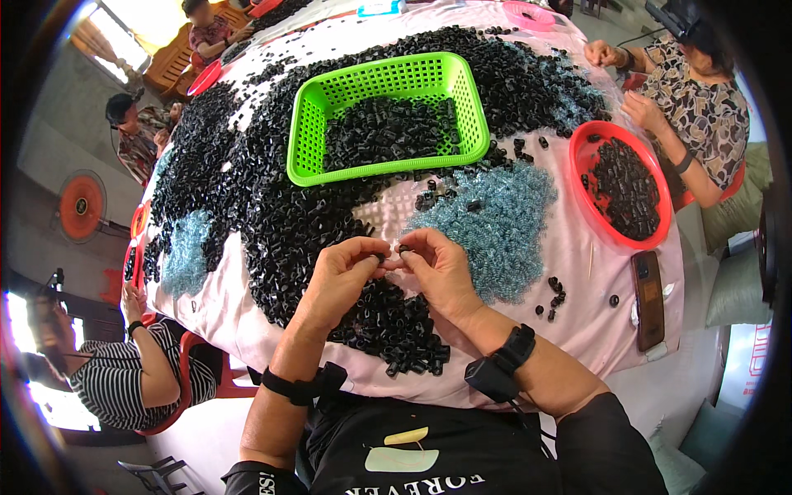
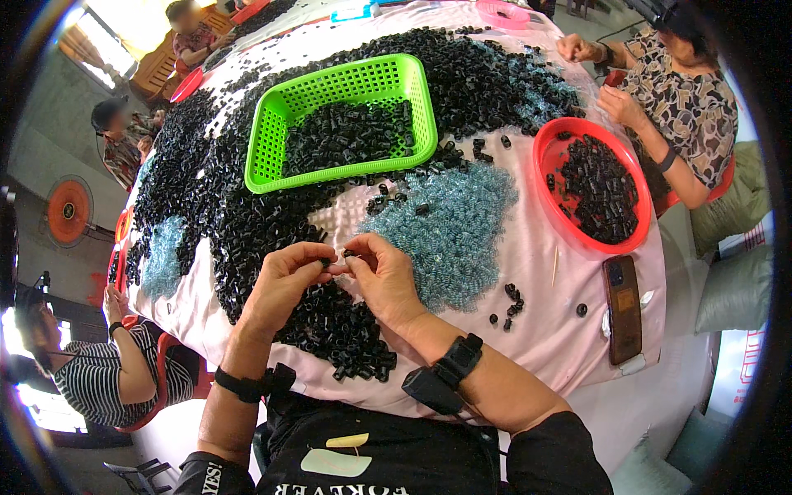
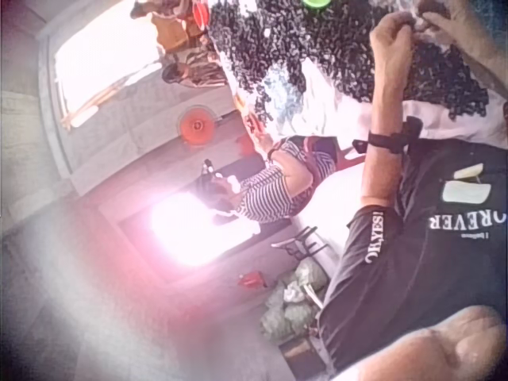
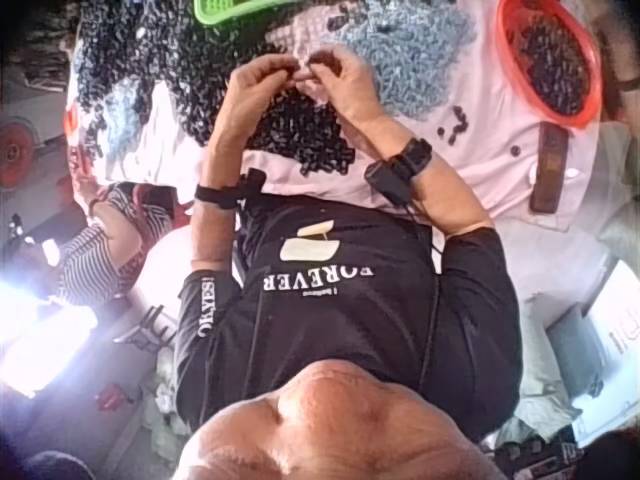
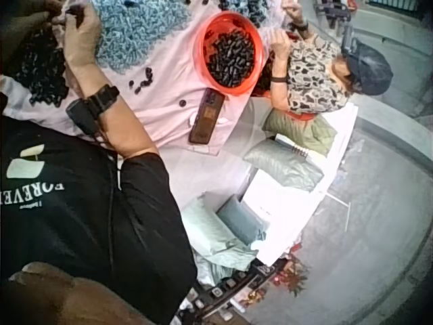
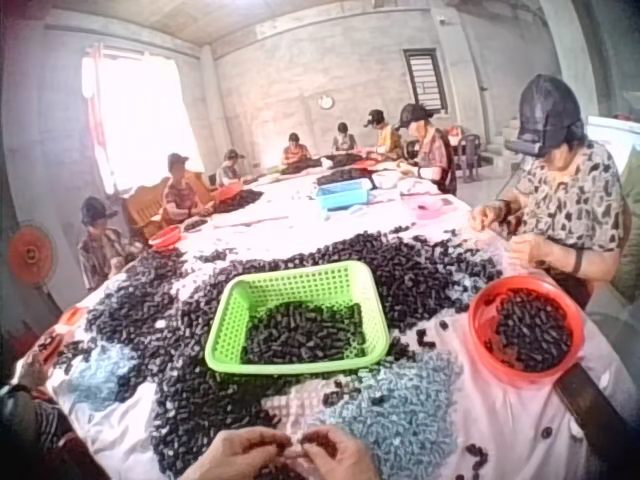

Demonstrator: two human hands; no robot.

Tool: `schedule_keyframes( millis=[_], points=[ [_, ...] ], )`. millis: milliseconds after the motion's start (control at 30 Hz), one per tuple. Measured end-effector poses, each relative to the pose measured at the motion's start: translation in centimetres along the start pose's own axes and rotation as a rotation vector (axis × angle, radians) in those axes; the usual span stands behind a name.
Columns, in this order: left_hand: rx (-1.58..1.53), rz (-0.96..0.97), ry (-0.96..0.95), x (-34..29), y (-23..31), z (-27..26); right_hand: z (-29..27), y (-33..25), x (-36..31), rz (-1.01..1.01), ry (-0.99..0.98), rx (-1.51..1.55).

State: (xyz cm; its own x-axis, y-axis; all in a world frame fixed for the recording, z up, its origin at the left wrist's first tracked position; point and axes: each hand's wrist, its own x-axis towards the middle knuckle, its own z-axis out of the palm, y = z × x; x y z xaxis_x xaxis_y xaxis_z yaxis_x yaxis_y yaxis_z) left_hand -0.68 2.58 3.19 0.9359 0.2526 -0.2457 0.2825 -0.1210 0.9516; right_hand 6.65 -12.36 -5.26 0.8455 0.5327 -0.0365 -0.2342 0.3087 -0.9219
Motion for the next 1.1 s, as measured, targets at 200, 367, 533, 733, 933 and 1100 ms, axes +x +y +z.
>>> schedule_keyframes(
  millis=[200, 367, 533, 733, 933, 1100],
  points=[
    [0.067, 0.133, 0.087, 0.5, -1.0, 0.3, -0.1, -0.4, -0.1, 0.003, -0.054, -0.124],
    [0.125, 0.281, 0.211, 1.0, -1.7, 1.3, 0.1, -0.9, -0.1, 0.040, -0.099, -0.043],
    [0.145, 0.275, 0.223, 1.3, -2.2, 1.4, 0.3, -1.6, -0.3, 0.098, -0.123, 0.047],
    [0.146, 0.276, 0.218, 1.1, -2.1, 1.5, 0.2, -1.8, -0.3, 0.137, -0.136, 0.101],
    [0.135, 0.268, 0.190, 0.8, -2.0, 1.6, 0.1, -1.8, -0.2, 0.150, -0.140, 0.124],
    [0.202, 0.288, 0.183, 0.4, -1.6, 2.2, 0.1, -2.2, -0.3, 0.150, -0.124, 0.136]
  ],
)
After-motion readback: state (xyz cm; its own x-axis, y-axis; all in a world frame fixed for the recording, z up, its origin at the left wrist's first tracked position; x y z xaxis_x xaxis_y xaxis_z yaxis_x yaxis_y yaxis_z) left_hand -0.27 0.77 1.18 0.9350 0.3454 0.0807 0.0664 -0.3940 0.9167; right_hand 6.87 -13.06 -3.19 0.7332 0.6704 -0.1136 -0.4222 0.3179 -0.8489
